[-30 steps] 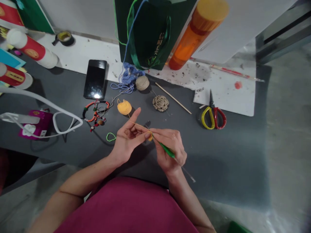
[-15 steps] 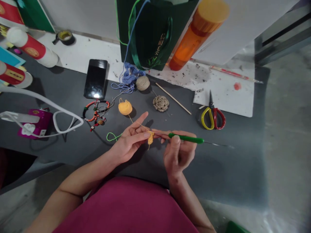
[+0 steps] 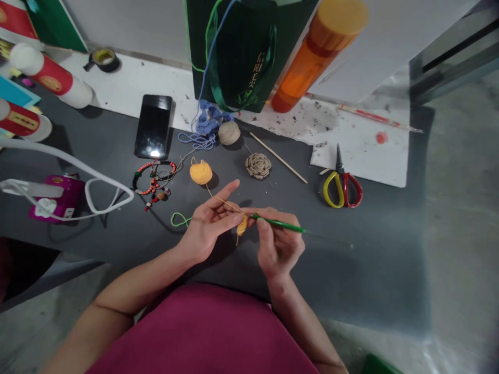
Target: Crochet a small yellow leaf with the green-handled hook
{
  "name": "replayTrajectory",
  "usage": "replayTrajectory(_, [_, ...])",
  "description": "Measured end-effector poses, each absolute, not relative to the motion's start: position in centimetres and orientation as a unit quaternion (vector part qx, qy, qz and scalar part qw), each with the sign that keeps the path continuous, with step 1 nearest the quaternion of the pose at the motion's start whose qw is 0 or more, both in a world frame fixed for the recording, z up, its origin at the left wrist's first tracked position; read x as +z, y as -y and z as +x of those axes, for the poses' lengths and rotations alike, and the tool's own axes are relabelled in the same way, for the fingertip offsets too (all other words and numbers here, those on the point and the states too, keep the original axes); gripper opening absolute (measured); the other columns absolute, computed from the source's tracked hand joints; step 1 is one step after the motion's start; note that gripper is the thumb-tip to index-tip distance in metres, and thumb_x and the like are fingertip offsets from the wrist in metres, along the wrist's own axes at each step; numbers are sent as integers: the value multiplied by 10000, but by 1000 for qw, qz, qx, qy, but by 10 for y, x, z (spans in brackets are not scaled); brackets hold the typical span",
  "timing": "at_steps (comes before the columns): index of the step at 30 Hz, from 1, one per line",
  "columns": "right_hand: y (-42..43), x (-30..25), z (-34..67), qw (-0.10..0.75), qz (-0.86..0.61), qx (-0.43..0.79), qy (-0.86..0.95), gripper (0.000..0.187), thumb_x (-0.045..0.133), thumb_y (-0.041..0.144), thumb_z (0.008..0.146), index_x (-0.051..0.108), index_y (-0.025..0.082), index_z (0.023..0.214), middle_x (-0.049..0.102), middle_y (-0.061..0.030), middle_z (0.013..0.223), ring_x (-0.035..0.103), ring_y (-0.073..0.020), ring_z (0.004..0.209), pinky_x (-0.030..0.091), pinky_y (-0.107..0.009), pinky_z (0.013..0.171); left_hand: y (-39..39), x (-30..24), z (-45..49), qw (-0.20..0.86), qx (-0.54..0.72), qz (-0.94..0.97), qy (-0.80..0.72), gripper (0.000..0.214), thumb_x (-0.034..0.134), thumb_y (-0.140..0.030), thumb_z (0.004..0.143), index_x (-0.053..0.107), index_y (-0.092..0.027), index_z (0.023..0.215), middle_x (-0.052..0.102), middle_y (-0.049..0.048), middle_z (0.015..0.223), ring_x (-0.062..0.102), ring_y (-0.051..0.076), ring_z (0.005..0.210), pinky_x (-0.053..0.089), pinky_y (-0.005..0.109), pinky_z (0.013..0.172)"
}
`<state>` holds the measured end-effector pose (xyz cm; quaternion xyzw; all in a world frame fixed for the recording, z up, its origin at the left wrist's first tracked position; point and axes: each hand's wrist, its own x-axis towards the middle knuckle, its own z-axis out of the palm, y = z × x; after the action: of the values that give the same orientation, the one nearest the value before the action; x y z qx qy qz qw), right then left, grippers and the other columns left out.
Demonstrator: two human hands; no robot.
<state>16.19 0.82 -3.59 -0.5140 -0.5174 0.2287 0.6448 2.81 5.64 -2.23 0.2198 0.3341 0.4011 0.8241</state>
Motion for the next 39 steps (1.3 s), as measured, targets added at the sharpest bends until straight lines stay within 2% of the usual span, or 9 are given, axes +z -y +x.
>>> replayTrajectory(5, [-9,-37,161,618,-505,129,588,306,722,72,894,739,287,1112,841,-27,1056,807,-187,892,643,-351,749,-58,-22,27,853,372,168,-325,572,912,-171,739,741,-252,1279,711,-68,724,640,69,671,506,215,716])
replayTrajectory(9, [-6,-39,154,673,-526,185,487,196,649,142,961,740,279,1067,814,3,891,787,-169,791,631,-333,703,-59,-22,26,878,334,141,-313,643,940,-197,706,720,-251,1309,753,-50,793,691,88,750,522,228,795])
replayTrajectory(14, [1,-43,155,656,-608,145,424,73,652,233,969,721,251,983,727,8,885,705,-113,681,569,-274,621,-60,-24,25,877,325,148,-323,742,933,-220,713,655,-254,1401,766,-33,840,718,124,826,523,265,849])
replayTrajectory(17, [3,-43,158,645,-622,166,413,120,595,276,999,705,240,967,673,5,900,635,-88,617,521,-267,565,-61,-23,25,873,331,156,-321,711,919,-218,720,669,-246,1385,748,-32,809,698,125,791,522,268,805])
replayTrajectory(20, [2,-41,160,630,-633,202,402,204,541,319,1025,696,239,919,656,-9,918,623,-95,632,536,-290,593,-62,-21,25,873,331,152,-325,633,914,-210,716,717,-237,1317,727,-39,772,668,112,728,505,246,726])
replayTrajectory(22, [0,-39,160,640,-626,238,375,162,548,338,1023,662,253,944,663,-4,926,625,-98,625,551,-292,596,-62,-20,25,875,330,142,-324,576,918,-202,710,751,-235,1260,723,-40,762,657,98,706,492,229,700])
replayTrajectory(28, [-8,-37,157,684,-545,362,323,162,493,389,1043,551,272,949,671,53,646,638,-123,482,500,-251,474,-62,-19,25,878,336,144,-309,471,907,-192,724,791,-228,1179,727,-34,763,688,111,737,507,248,749])
replayTrajectory(34, [-4,-39,157,662,-545,305,415,79,606,255,1003,681,257,1028,788,11,862,745,-129,665,605,-272,601,-58,-17,28,857,368,184,-310,461,913,-212,731,804,-275,1174,751,-28,806,718,126,759,543,277,779])
replayTrajectory(39, [-6,-38,160,623,-496,151,586,292,663,91,938,703,276,1160,842,-38,1050,816,-195,883,653,-348,708,-57,-17,29,835,395,182,-337,547,922,-171,717,771,-267,1234,734,-57,739,666,77,667,526,226,704])
